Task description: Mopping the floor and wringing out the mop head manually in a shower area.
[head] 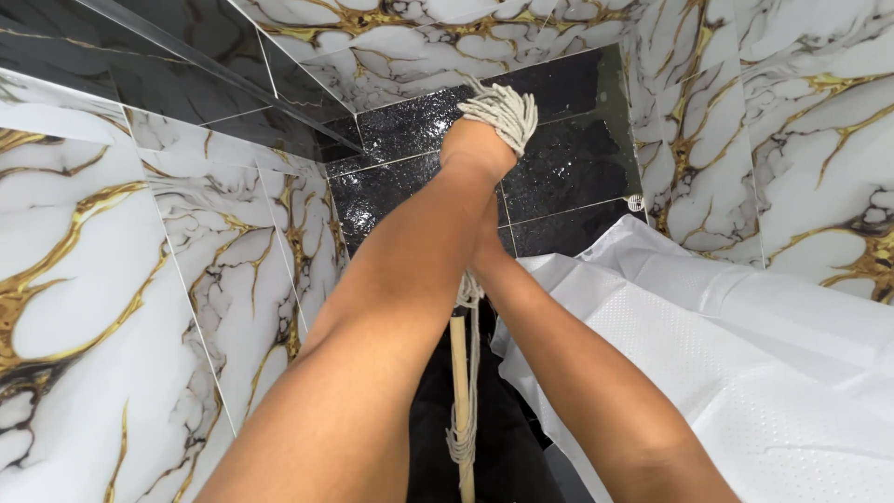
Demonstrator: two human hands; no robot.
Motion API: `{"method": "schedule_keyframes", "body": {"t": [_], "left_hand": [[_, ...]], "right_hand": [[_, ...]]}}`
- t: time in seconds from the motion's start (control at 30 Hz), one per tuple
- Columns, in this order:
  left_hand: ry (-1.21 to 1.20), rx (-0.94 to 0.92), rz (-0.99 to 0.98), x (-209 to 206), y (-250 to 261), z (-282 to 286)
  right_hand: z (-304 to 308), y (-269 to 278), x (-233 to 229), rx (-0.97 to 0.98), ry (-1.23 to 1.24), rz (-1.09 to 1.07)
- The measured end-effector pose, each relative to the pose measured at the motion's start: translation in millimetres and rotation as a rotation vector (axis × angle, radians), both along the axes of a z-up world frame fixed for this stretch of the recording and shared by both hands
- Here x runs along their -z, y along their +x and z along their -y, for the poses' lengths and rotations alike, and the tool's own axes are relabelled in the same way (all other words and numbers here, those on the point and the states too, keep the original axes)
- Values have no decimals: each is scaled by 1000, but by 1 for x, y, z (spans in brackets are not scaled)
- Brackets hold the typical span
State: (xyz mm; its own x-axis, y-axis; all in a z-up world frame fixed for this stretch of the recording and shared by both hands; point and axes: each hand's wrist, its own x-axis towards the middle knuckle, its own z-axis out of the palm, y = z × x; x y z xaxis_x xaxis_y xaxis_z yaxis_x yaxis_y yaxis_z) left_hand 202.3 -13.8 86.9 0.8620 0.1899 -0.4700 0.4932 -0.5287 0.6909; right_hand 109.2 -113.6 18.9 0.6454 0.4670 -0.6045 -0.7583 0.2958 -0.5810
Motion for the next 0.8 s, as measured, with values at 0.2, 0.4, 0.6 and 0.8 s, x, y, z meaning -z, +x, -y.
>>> {"method": "schedule_keyframes", "body": {"t": [0.2, 0.4, 0.6, 0.8], "left_hand": [[295, 181, 29, 3, -4, 9], [431, 203, 13, 25, -8, 7], [488, 250, -121, 13, -11, 11], [630, 184, 338, 38, -5, 15]], "right_hand": [[7, -20, 36, -32, -132, 158], [0, -36, 52, -76, -260, 321], [1, -33, 47, -122, -386, 499], [6, -8, 18, -159, -505, 709]]}}
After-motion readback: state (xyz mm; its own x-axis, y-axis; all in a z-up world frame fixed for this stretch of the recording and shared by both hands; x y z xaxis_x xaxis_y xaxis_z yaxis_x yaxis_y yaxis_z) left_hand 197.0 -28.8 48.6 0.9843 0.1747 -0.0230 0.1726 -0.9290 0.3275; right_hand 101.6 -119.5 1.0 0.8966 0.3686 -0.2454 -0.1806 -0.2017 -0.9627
